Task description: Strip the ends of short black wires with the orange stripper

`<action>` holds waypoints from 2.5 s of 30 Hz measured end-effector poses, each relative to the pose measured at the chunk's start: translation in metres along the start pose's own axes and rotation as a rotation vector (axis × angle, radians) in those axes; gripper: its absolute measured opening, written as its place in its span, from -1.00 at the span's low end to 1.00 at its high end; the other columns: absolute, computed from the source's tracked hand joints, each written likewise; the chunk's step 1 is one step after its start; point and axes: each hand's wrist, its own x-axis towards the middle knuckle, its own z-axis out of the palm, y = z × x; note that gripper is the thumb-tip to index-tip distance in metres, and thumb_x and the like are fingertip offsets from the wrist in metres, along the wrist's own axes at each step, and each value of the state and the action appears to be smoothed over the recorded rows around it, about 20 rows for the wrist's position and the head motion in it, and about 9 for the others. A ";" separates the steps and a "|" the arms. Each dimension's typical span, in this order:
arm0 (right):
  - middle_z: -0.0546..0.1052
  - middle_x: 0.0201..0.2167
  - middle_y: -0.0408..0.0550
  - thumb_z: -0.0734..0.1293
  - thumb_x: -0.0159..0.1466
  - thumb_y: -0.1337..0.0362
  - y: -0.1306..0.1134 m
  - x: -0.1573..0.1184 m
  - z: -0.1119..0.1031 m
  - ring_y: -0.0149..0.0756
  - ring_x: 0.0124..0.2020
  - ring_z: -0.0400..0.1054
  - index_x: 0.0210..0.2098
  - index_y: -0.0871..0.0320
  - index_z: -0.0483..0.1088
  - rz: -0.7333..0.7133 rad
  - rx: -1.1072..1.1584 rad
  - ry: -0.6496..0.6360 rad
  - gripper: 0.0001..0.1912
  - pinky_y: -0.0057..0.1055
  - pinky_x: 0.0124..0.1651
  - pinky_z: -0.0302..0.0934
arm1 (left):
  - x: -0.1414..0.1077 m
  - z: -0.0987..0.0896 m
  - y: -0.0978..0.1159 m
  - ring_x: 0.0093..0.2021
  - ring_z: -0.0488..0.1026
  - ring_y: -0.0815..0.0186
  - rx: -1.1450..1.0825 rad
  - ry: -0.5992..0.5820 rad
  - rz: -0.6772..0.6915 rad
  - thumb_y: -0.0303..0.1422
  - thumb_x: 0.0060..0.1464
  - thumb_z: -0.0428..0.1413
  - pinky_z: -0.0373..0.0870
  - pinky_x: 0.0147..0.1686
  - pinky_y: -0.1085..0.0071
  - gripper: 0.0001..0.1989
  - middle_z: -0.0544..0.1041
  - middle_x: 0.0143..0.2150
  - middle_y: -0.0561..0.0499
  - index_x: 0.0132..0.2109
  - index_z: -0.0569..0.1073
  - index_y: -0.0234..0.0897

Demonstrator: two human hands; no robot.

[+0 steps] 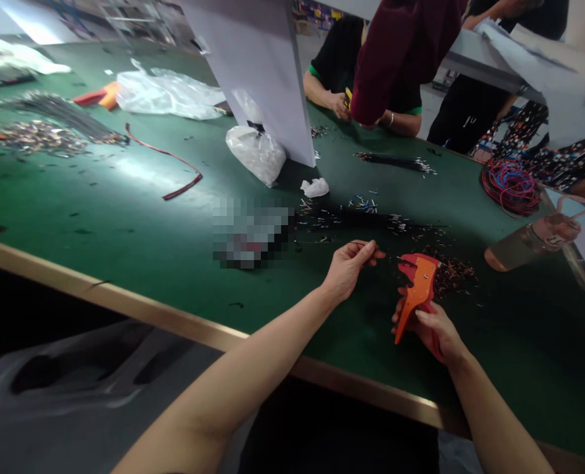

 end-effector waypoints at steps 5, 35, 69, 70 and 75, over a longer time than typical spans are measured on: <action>0.54 -0.24 0.01 0.45 0.11 0.20 0.000 0.000 0.000 -0.15 -0.26 0.49 -0.02 0.16 0.44 0.015 -0.024 -0.007 -0.55 -0.19 -0.24 0.42 | -0.001 0.000 -0.001 -0.54 0.34 0.48 0.019 -0.021 0.023 -0.10 -0.22 0.35 0.29 -0.43 0.49 -0.62 0.54 -0.53 0.05 -0.46 0.45 -0.33; 0.51 -0.30 -0.02 0.43 0.13 0.18 0.001 -0.001 0.002 -0.22 -0.33 0.44 -0.05 0.19 0.44 0.016 -0.016 -0.044 -0.59 -0.18 -0.25 0.41 | -0.002 -0.001 -0.005 -0.53 0.34 0.43 0.211 -0.089 0.063 -0.02 -0.19 0.30 0.28 -0.42 0.43 -0.57 0.51 -0.55 0.03 -0.46 0.43 -0.31; 0.40 -0.52 -0.15 0.44 0.12 0.11 0.004 -0.001 0.009 -0.38 -0.57 0.30 -0.30 0.19 0.39 -0.073 -0.093 0.005 -0.70 -0.41 -0.52 0.26 | -0.003 0.000 -0.004 -0.53 0.33 0.42 0.218 -0.115 0.082 -0.09 -0.12 0.29 0.28 -0.42 0.42 -0.64 0.51 -0.55 0.03 -0.47 0.43 -0.31; 0.42 -0.48 -0.12 0.44 0.12 0.11 0.003 -0.001 0.008 -0.34 -0.52 0.34 -0.26 0.19 0.40 -0.070 -0.086 -0.012 -0.69 -0.37 -0.46 0.28 | -0.002 0.000 -0.004 -0.54 0.33 0.42 0.212 -0.114 0.081 -0.09 -0.13 0.30 0.28 -0.42 0.42 -0.64 0.51 -0.55 0.03 -0.47 0.43 -0.31; 0.44 -0.41 -0.08 0.41 0.15 0.11 0.002 -0.002 0.007 -0.28 -0.43 0.37 -0.20 0.18 0.41 -0.051 -0.069 -0.076 -0.68 -0.32 -0.35 0.29 | -0.002 0.000 -0.004 -0.53 0.34 0.43 0.189 -0.118 0.066 -0.09 -0.16 0.31 0.27 -0.43 0.43 -0.63 0.51 -0.56 0.04 -0.46 0.43 -0.31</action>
